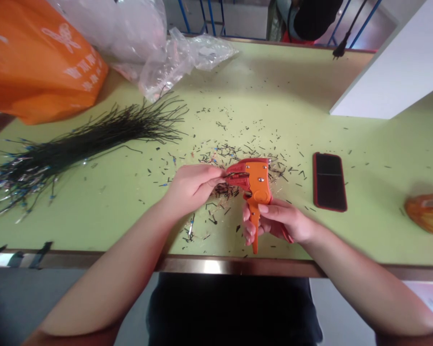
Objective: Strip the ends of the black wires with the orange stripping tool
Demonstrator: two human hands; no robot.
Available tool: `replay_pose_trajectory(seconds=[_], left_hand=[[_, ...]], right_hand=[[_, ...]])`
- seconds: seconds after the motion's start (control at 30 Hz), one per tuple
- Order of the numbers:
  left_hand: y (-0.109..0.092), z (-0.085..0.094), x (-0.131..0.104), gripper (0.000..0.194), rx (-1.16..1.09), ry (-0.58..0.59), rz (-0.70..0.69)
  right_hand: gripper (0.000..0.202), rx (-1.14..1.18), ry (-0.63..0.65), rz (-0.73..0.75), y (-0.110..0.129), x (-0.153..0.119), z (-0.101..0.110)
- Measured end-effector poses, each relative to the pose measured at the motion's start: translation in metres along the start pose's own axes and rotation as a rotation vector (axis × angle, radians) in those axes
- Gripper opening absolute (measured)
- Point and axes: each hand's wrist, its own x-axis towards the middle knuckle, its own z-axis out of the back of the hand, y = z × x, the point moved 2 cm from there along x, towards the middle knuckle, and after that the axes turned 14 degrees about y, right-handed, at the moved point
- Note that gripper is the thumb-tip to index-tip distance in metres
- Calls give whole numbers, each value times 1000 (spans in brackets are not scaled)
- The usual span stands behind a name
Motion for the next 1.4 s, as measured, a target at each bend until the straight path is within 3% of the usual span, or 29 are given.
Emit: replay_pose_trajectory(seconds=[0.47, 0.63, 0.87, 1.13, 1.4], left_hand=[[1, 1, -1, 24, -127, -47, 27], [3, 0, 0, 27, -253, 22, 99], [3, 3, 0, 31, -570, 68, 167], [5, -7, -5, 43, -1204, 123, 254], [-4, -6, -3, 42, -1448, 49, 234]], right_hand=[[34, 7, -69, 25, 0, 4, -4], [38, -24, -125, 41, -6, 8, -10], [35, 64, -106, 100, -10, 8, -21], [41, 252, 16, 148, -3, 5, -27], [37, 294, 48, 195, 0, -1, -39]])
